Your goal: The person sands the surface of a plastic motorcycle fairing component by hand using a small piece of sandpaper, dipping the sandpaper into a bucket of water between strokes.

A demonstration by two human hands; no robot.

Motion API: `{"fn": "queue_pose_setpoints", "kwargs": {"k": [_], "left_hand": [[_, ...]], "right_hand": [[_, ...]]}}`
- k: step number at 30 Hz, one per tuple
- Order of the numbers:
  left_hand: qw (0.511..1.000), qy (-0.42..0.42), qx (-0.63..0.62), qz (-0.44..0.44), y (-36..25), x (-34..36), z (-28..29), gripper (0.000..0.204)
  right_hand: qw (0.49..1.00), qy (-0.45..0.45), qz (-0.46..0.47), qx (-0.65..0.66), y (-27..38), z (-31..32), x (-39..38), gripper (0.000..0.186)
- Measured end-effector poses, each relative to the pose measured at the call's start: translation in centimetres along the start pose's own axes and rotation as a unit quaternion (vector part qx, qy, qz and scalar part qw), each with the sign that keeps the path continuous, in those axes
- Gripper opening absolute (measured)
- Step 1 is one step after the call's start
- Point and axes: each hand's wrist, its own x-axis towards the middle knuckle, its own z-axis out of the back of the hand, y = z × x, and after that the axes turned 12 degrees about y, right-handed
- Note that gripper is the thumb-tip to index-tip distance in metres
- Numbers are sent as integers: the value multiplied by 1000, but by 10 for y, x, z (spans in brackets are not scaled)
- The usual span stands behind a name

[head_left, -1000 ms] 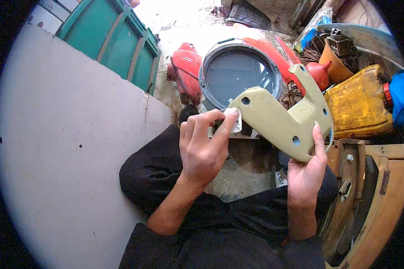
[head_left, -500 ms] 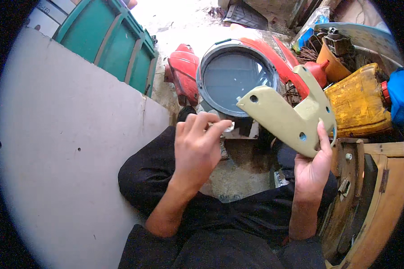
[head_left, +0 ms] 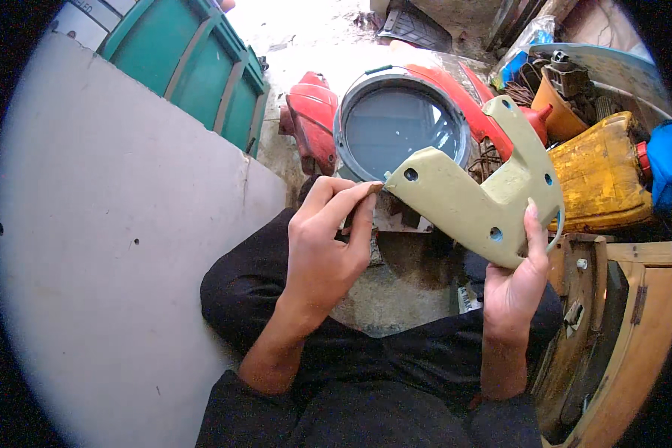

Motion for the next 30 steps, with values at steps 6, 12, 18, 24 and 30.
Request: {"fn": "queue_pose_setpoints", "kwargs": {"k": [6, 12, 18, 24, 30], "left_hand": [[1000, -7, 1, -16, 2, 0, -4, 16], [1000, -1, 9, -22, 1, 0, -6, 16], [997, 57, -36, -34, -1, -2, -9, 16], [969, 206, -140, -5, -8, -5, 2, 14], [978, 141, -149, 24, -2, -4, 4, 13]], "right_hand": [[1000, 3, 8, -13, -4, -3, -5, 45], [999, 10, 31, -18, -5, -5, -6, 45], [998, 7, 47, -37, -8, -6, -8, 45], [999, -5, 40, -30, -6, -6, -5, 45], [1000, -9, 21, 0, -3, -2, -1, 43]]}}
